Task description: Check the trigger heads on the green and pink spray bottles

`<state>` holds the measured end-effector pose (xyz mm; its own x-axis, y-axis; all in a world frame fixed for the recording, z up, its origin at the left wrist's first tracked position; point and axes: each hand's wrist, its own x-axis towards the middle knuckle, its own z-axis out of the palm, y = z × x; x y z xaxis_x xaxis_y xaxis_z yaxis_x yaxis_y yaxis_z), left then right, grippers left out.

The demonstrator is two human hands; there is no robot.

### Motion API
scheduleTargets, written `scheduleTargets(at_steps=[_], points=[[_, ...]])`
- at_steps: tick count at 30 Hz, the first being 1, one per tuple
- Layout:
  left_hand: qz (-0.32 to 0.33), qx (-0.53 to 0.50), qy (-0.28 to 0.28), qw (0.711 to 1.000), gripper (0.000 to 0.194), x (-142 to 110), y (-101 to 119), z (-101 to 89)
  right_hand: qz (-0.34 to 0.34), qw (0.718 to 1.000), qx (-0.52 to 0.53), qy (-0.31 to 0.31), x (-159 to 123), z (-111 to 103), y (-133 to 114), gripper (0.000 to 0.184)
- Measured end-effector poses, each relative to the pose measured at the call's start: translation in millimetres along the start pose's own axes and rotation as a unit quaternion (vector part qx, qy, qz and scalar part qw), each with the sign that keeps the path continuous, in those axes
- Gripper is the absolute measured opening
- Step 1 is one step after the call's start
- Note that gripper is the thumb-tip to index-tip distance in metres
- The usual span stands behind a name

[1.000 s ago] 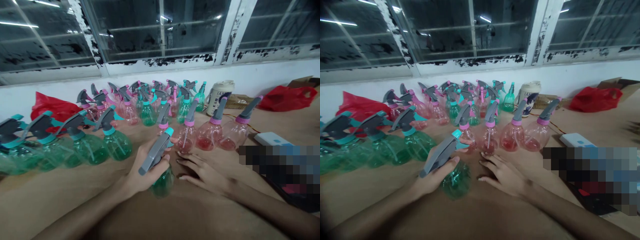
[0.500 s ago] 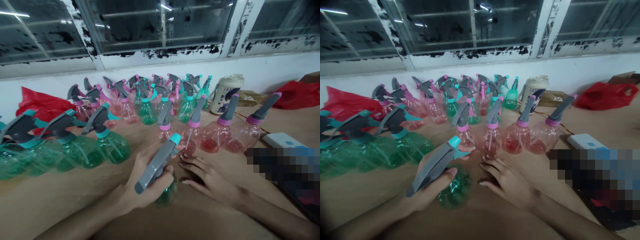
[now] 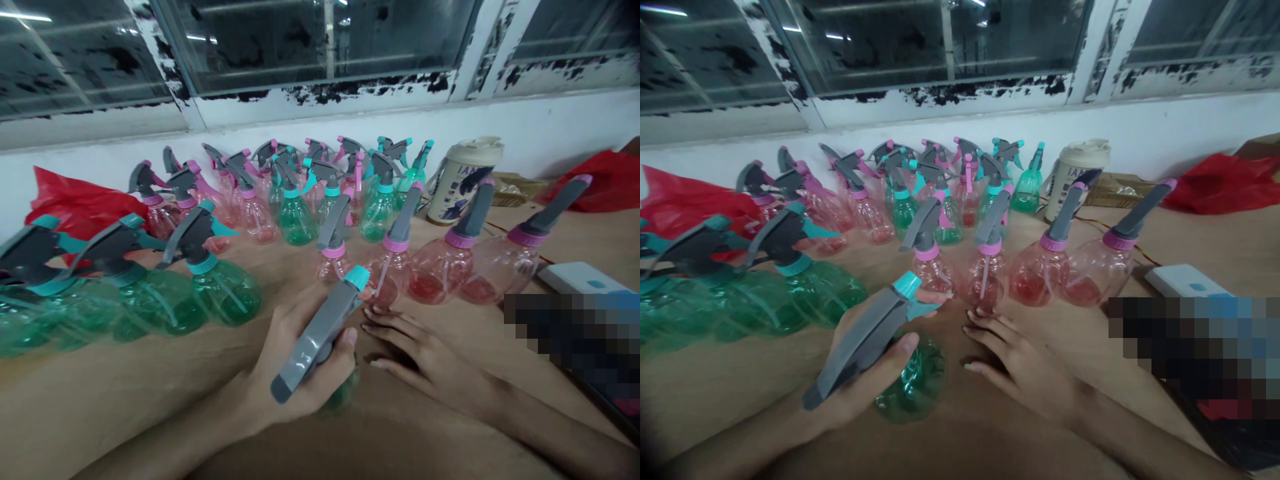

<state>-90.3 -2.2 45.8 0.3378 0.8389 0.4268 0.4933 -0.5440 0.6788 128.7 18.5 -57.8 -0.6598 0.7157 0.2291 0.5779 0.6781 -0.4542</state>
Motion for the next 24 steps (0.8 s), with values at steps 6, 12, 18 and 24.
scheduleTargets(at_steps=[6, 12, 18, 24], points=[[0.008, 0.016, 0.013, 1.0, 0.01, -1.5, -3.2, 3.4, -0.004, 1.0, 0.0, 0.003, -0.5, -1.0, -1.7, 0.044], [0.015, 0.009, 0.016, 1.0, 0.01, -2.8, -5.4, 5.3, -0.009, 1.0, -0.012, 0.002, -2.0, 0.7, 0.3, 0.046], [0.017, 0.018, 0.016, 1.0, 0.009, -4.0, -7.0, 6.9, -0.014, 1.0, -0.021, -0.008, -2.6, -0.8, -0.3, 0.048], [0.002, 0.02, -0.003, 1.0, 0.007, -1.1, -2.8, 0.2, -0.016, 1.0, -0.022, -0.006, -3.2, -0.6, 0.1, 0.048]])
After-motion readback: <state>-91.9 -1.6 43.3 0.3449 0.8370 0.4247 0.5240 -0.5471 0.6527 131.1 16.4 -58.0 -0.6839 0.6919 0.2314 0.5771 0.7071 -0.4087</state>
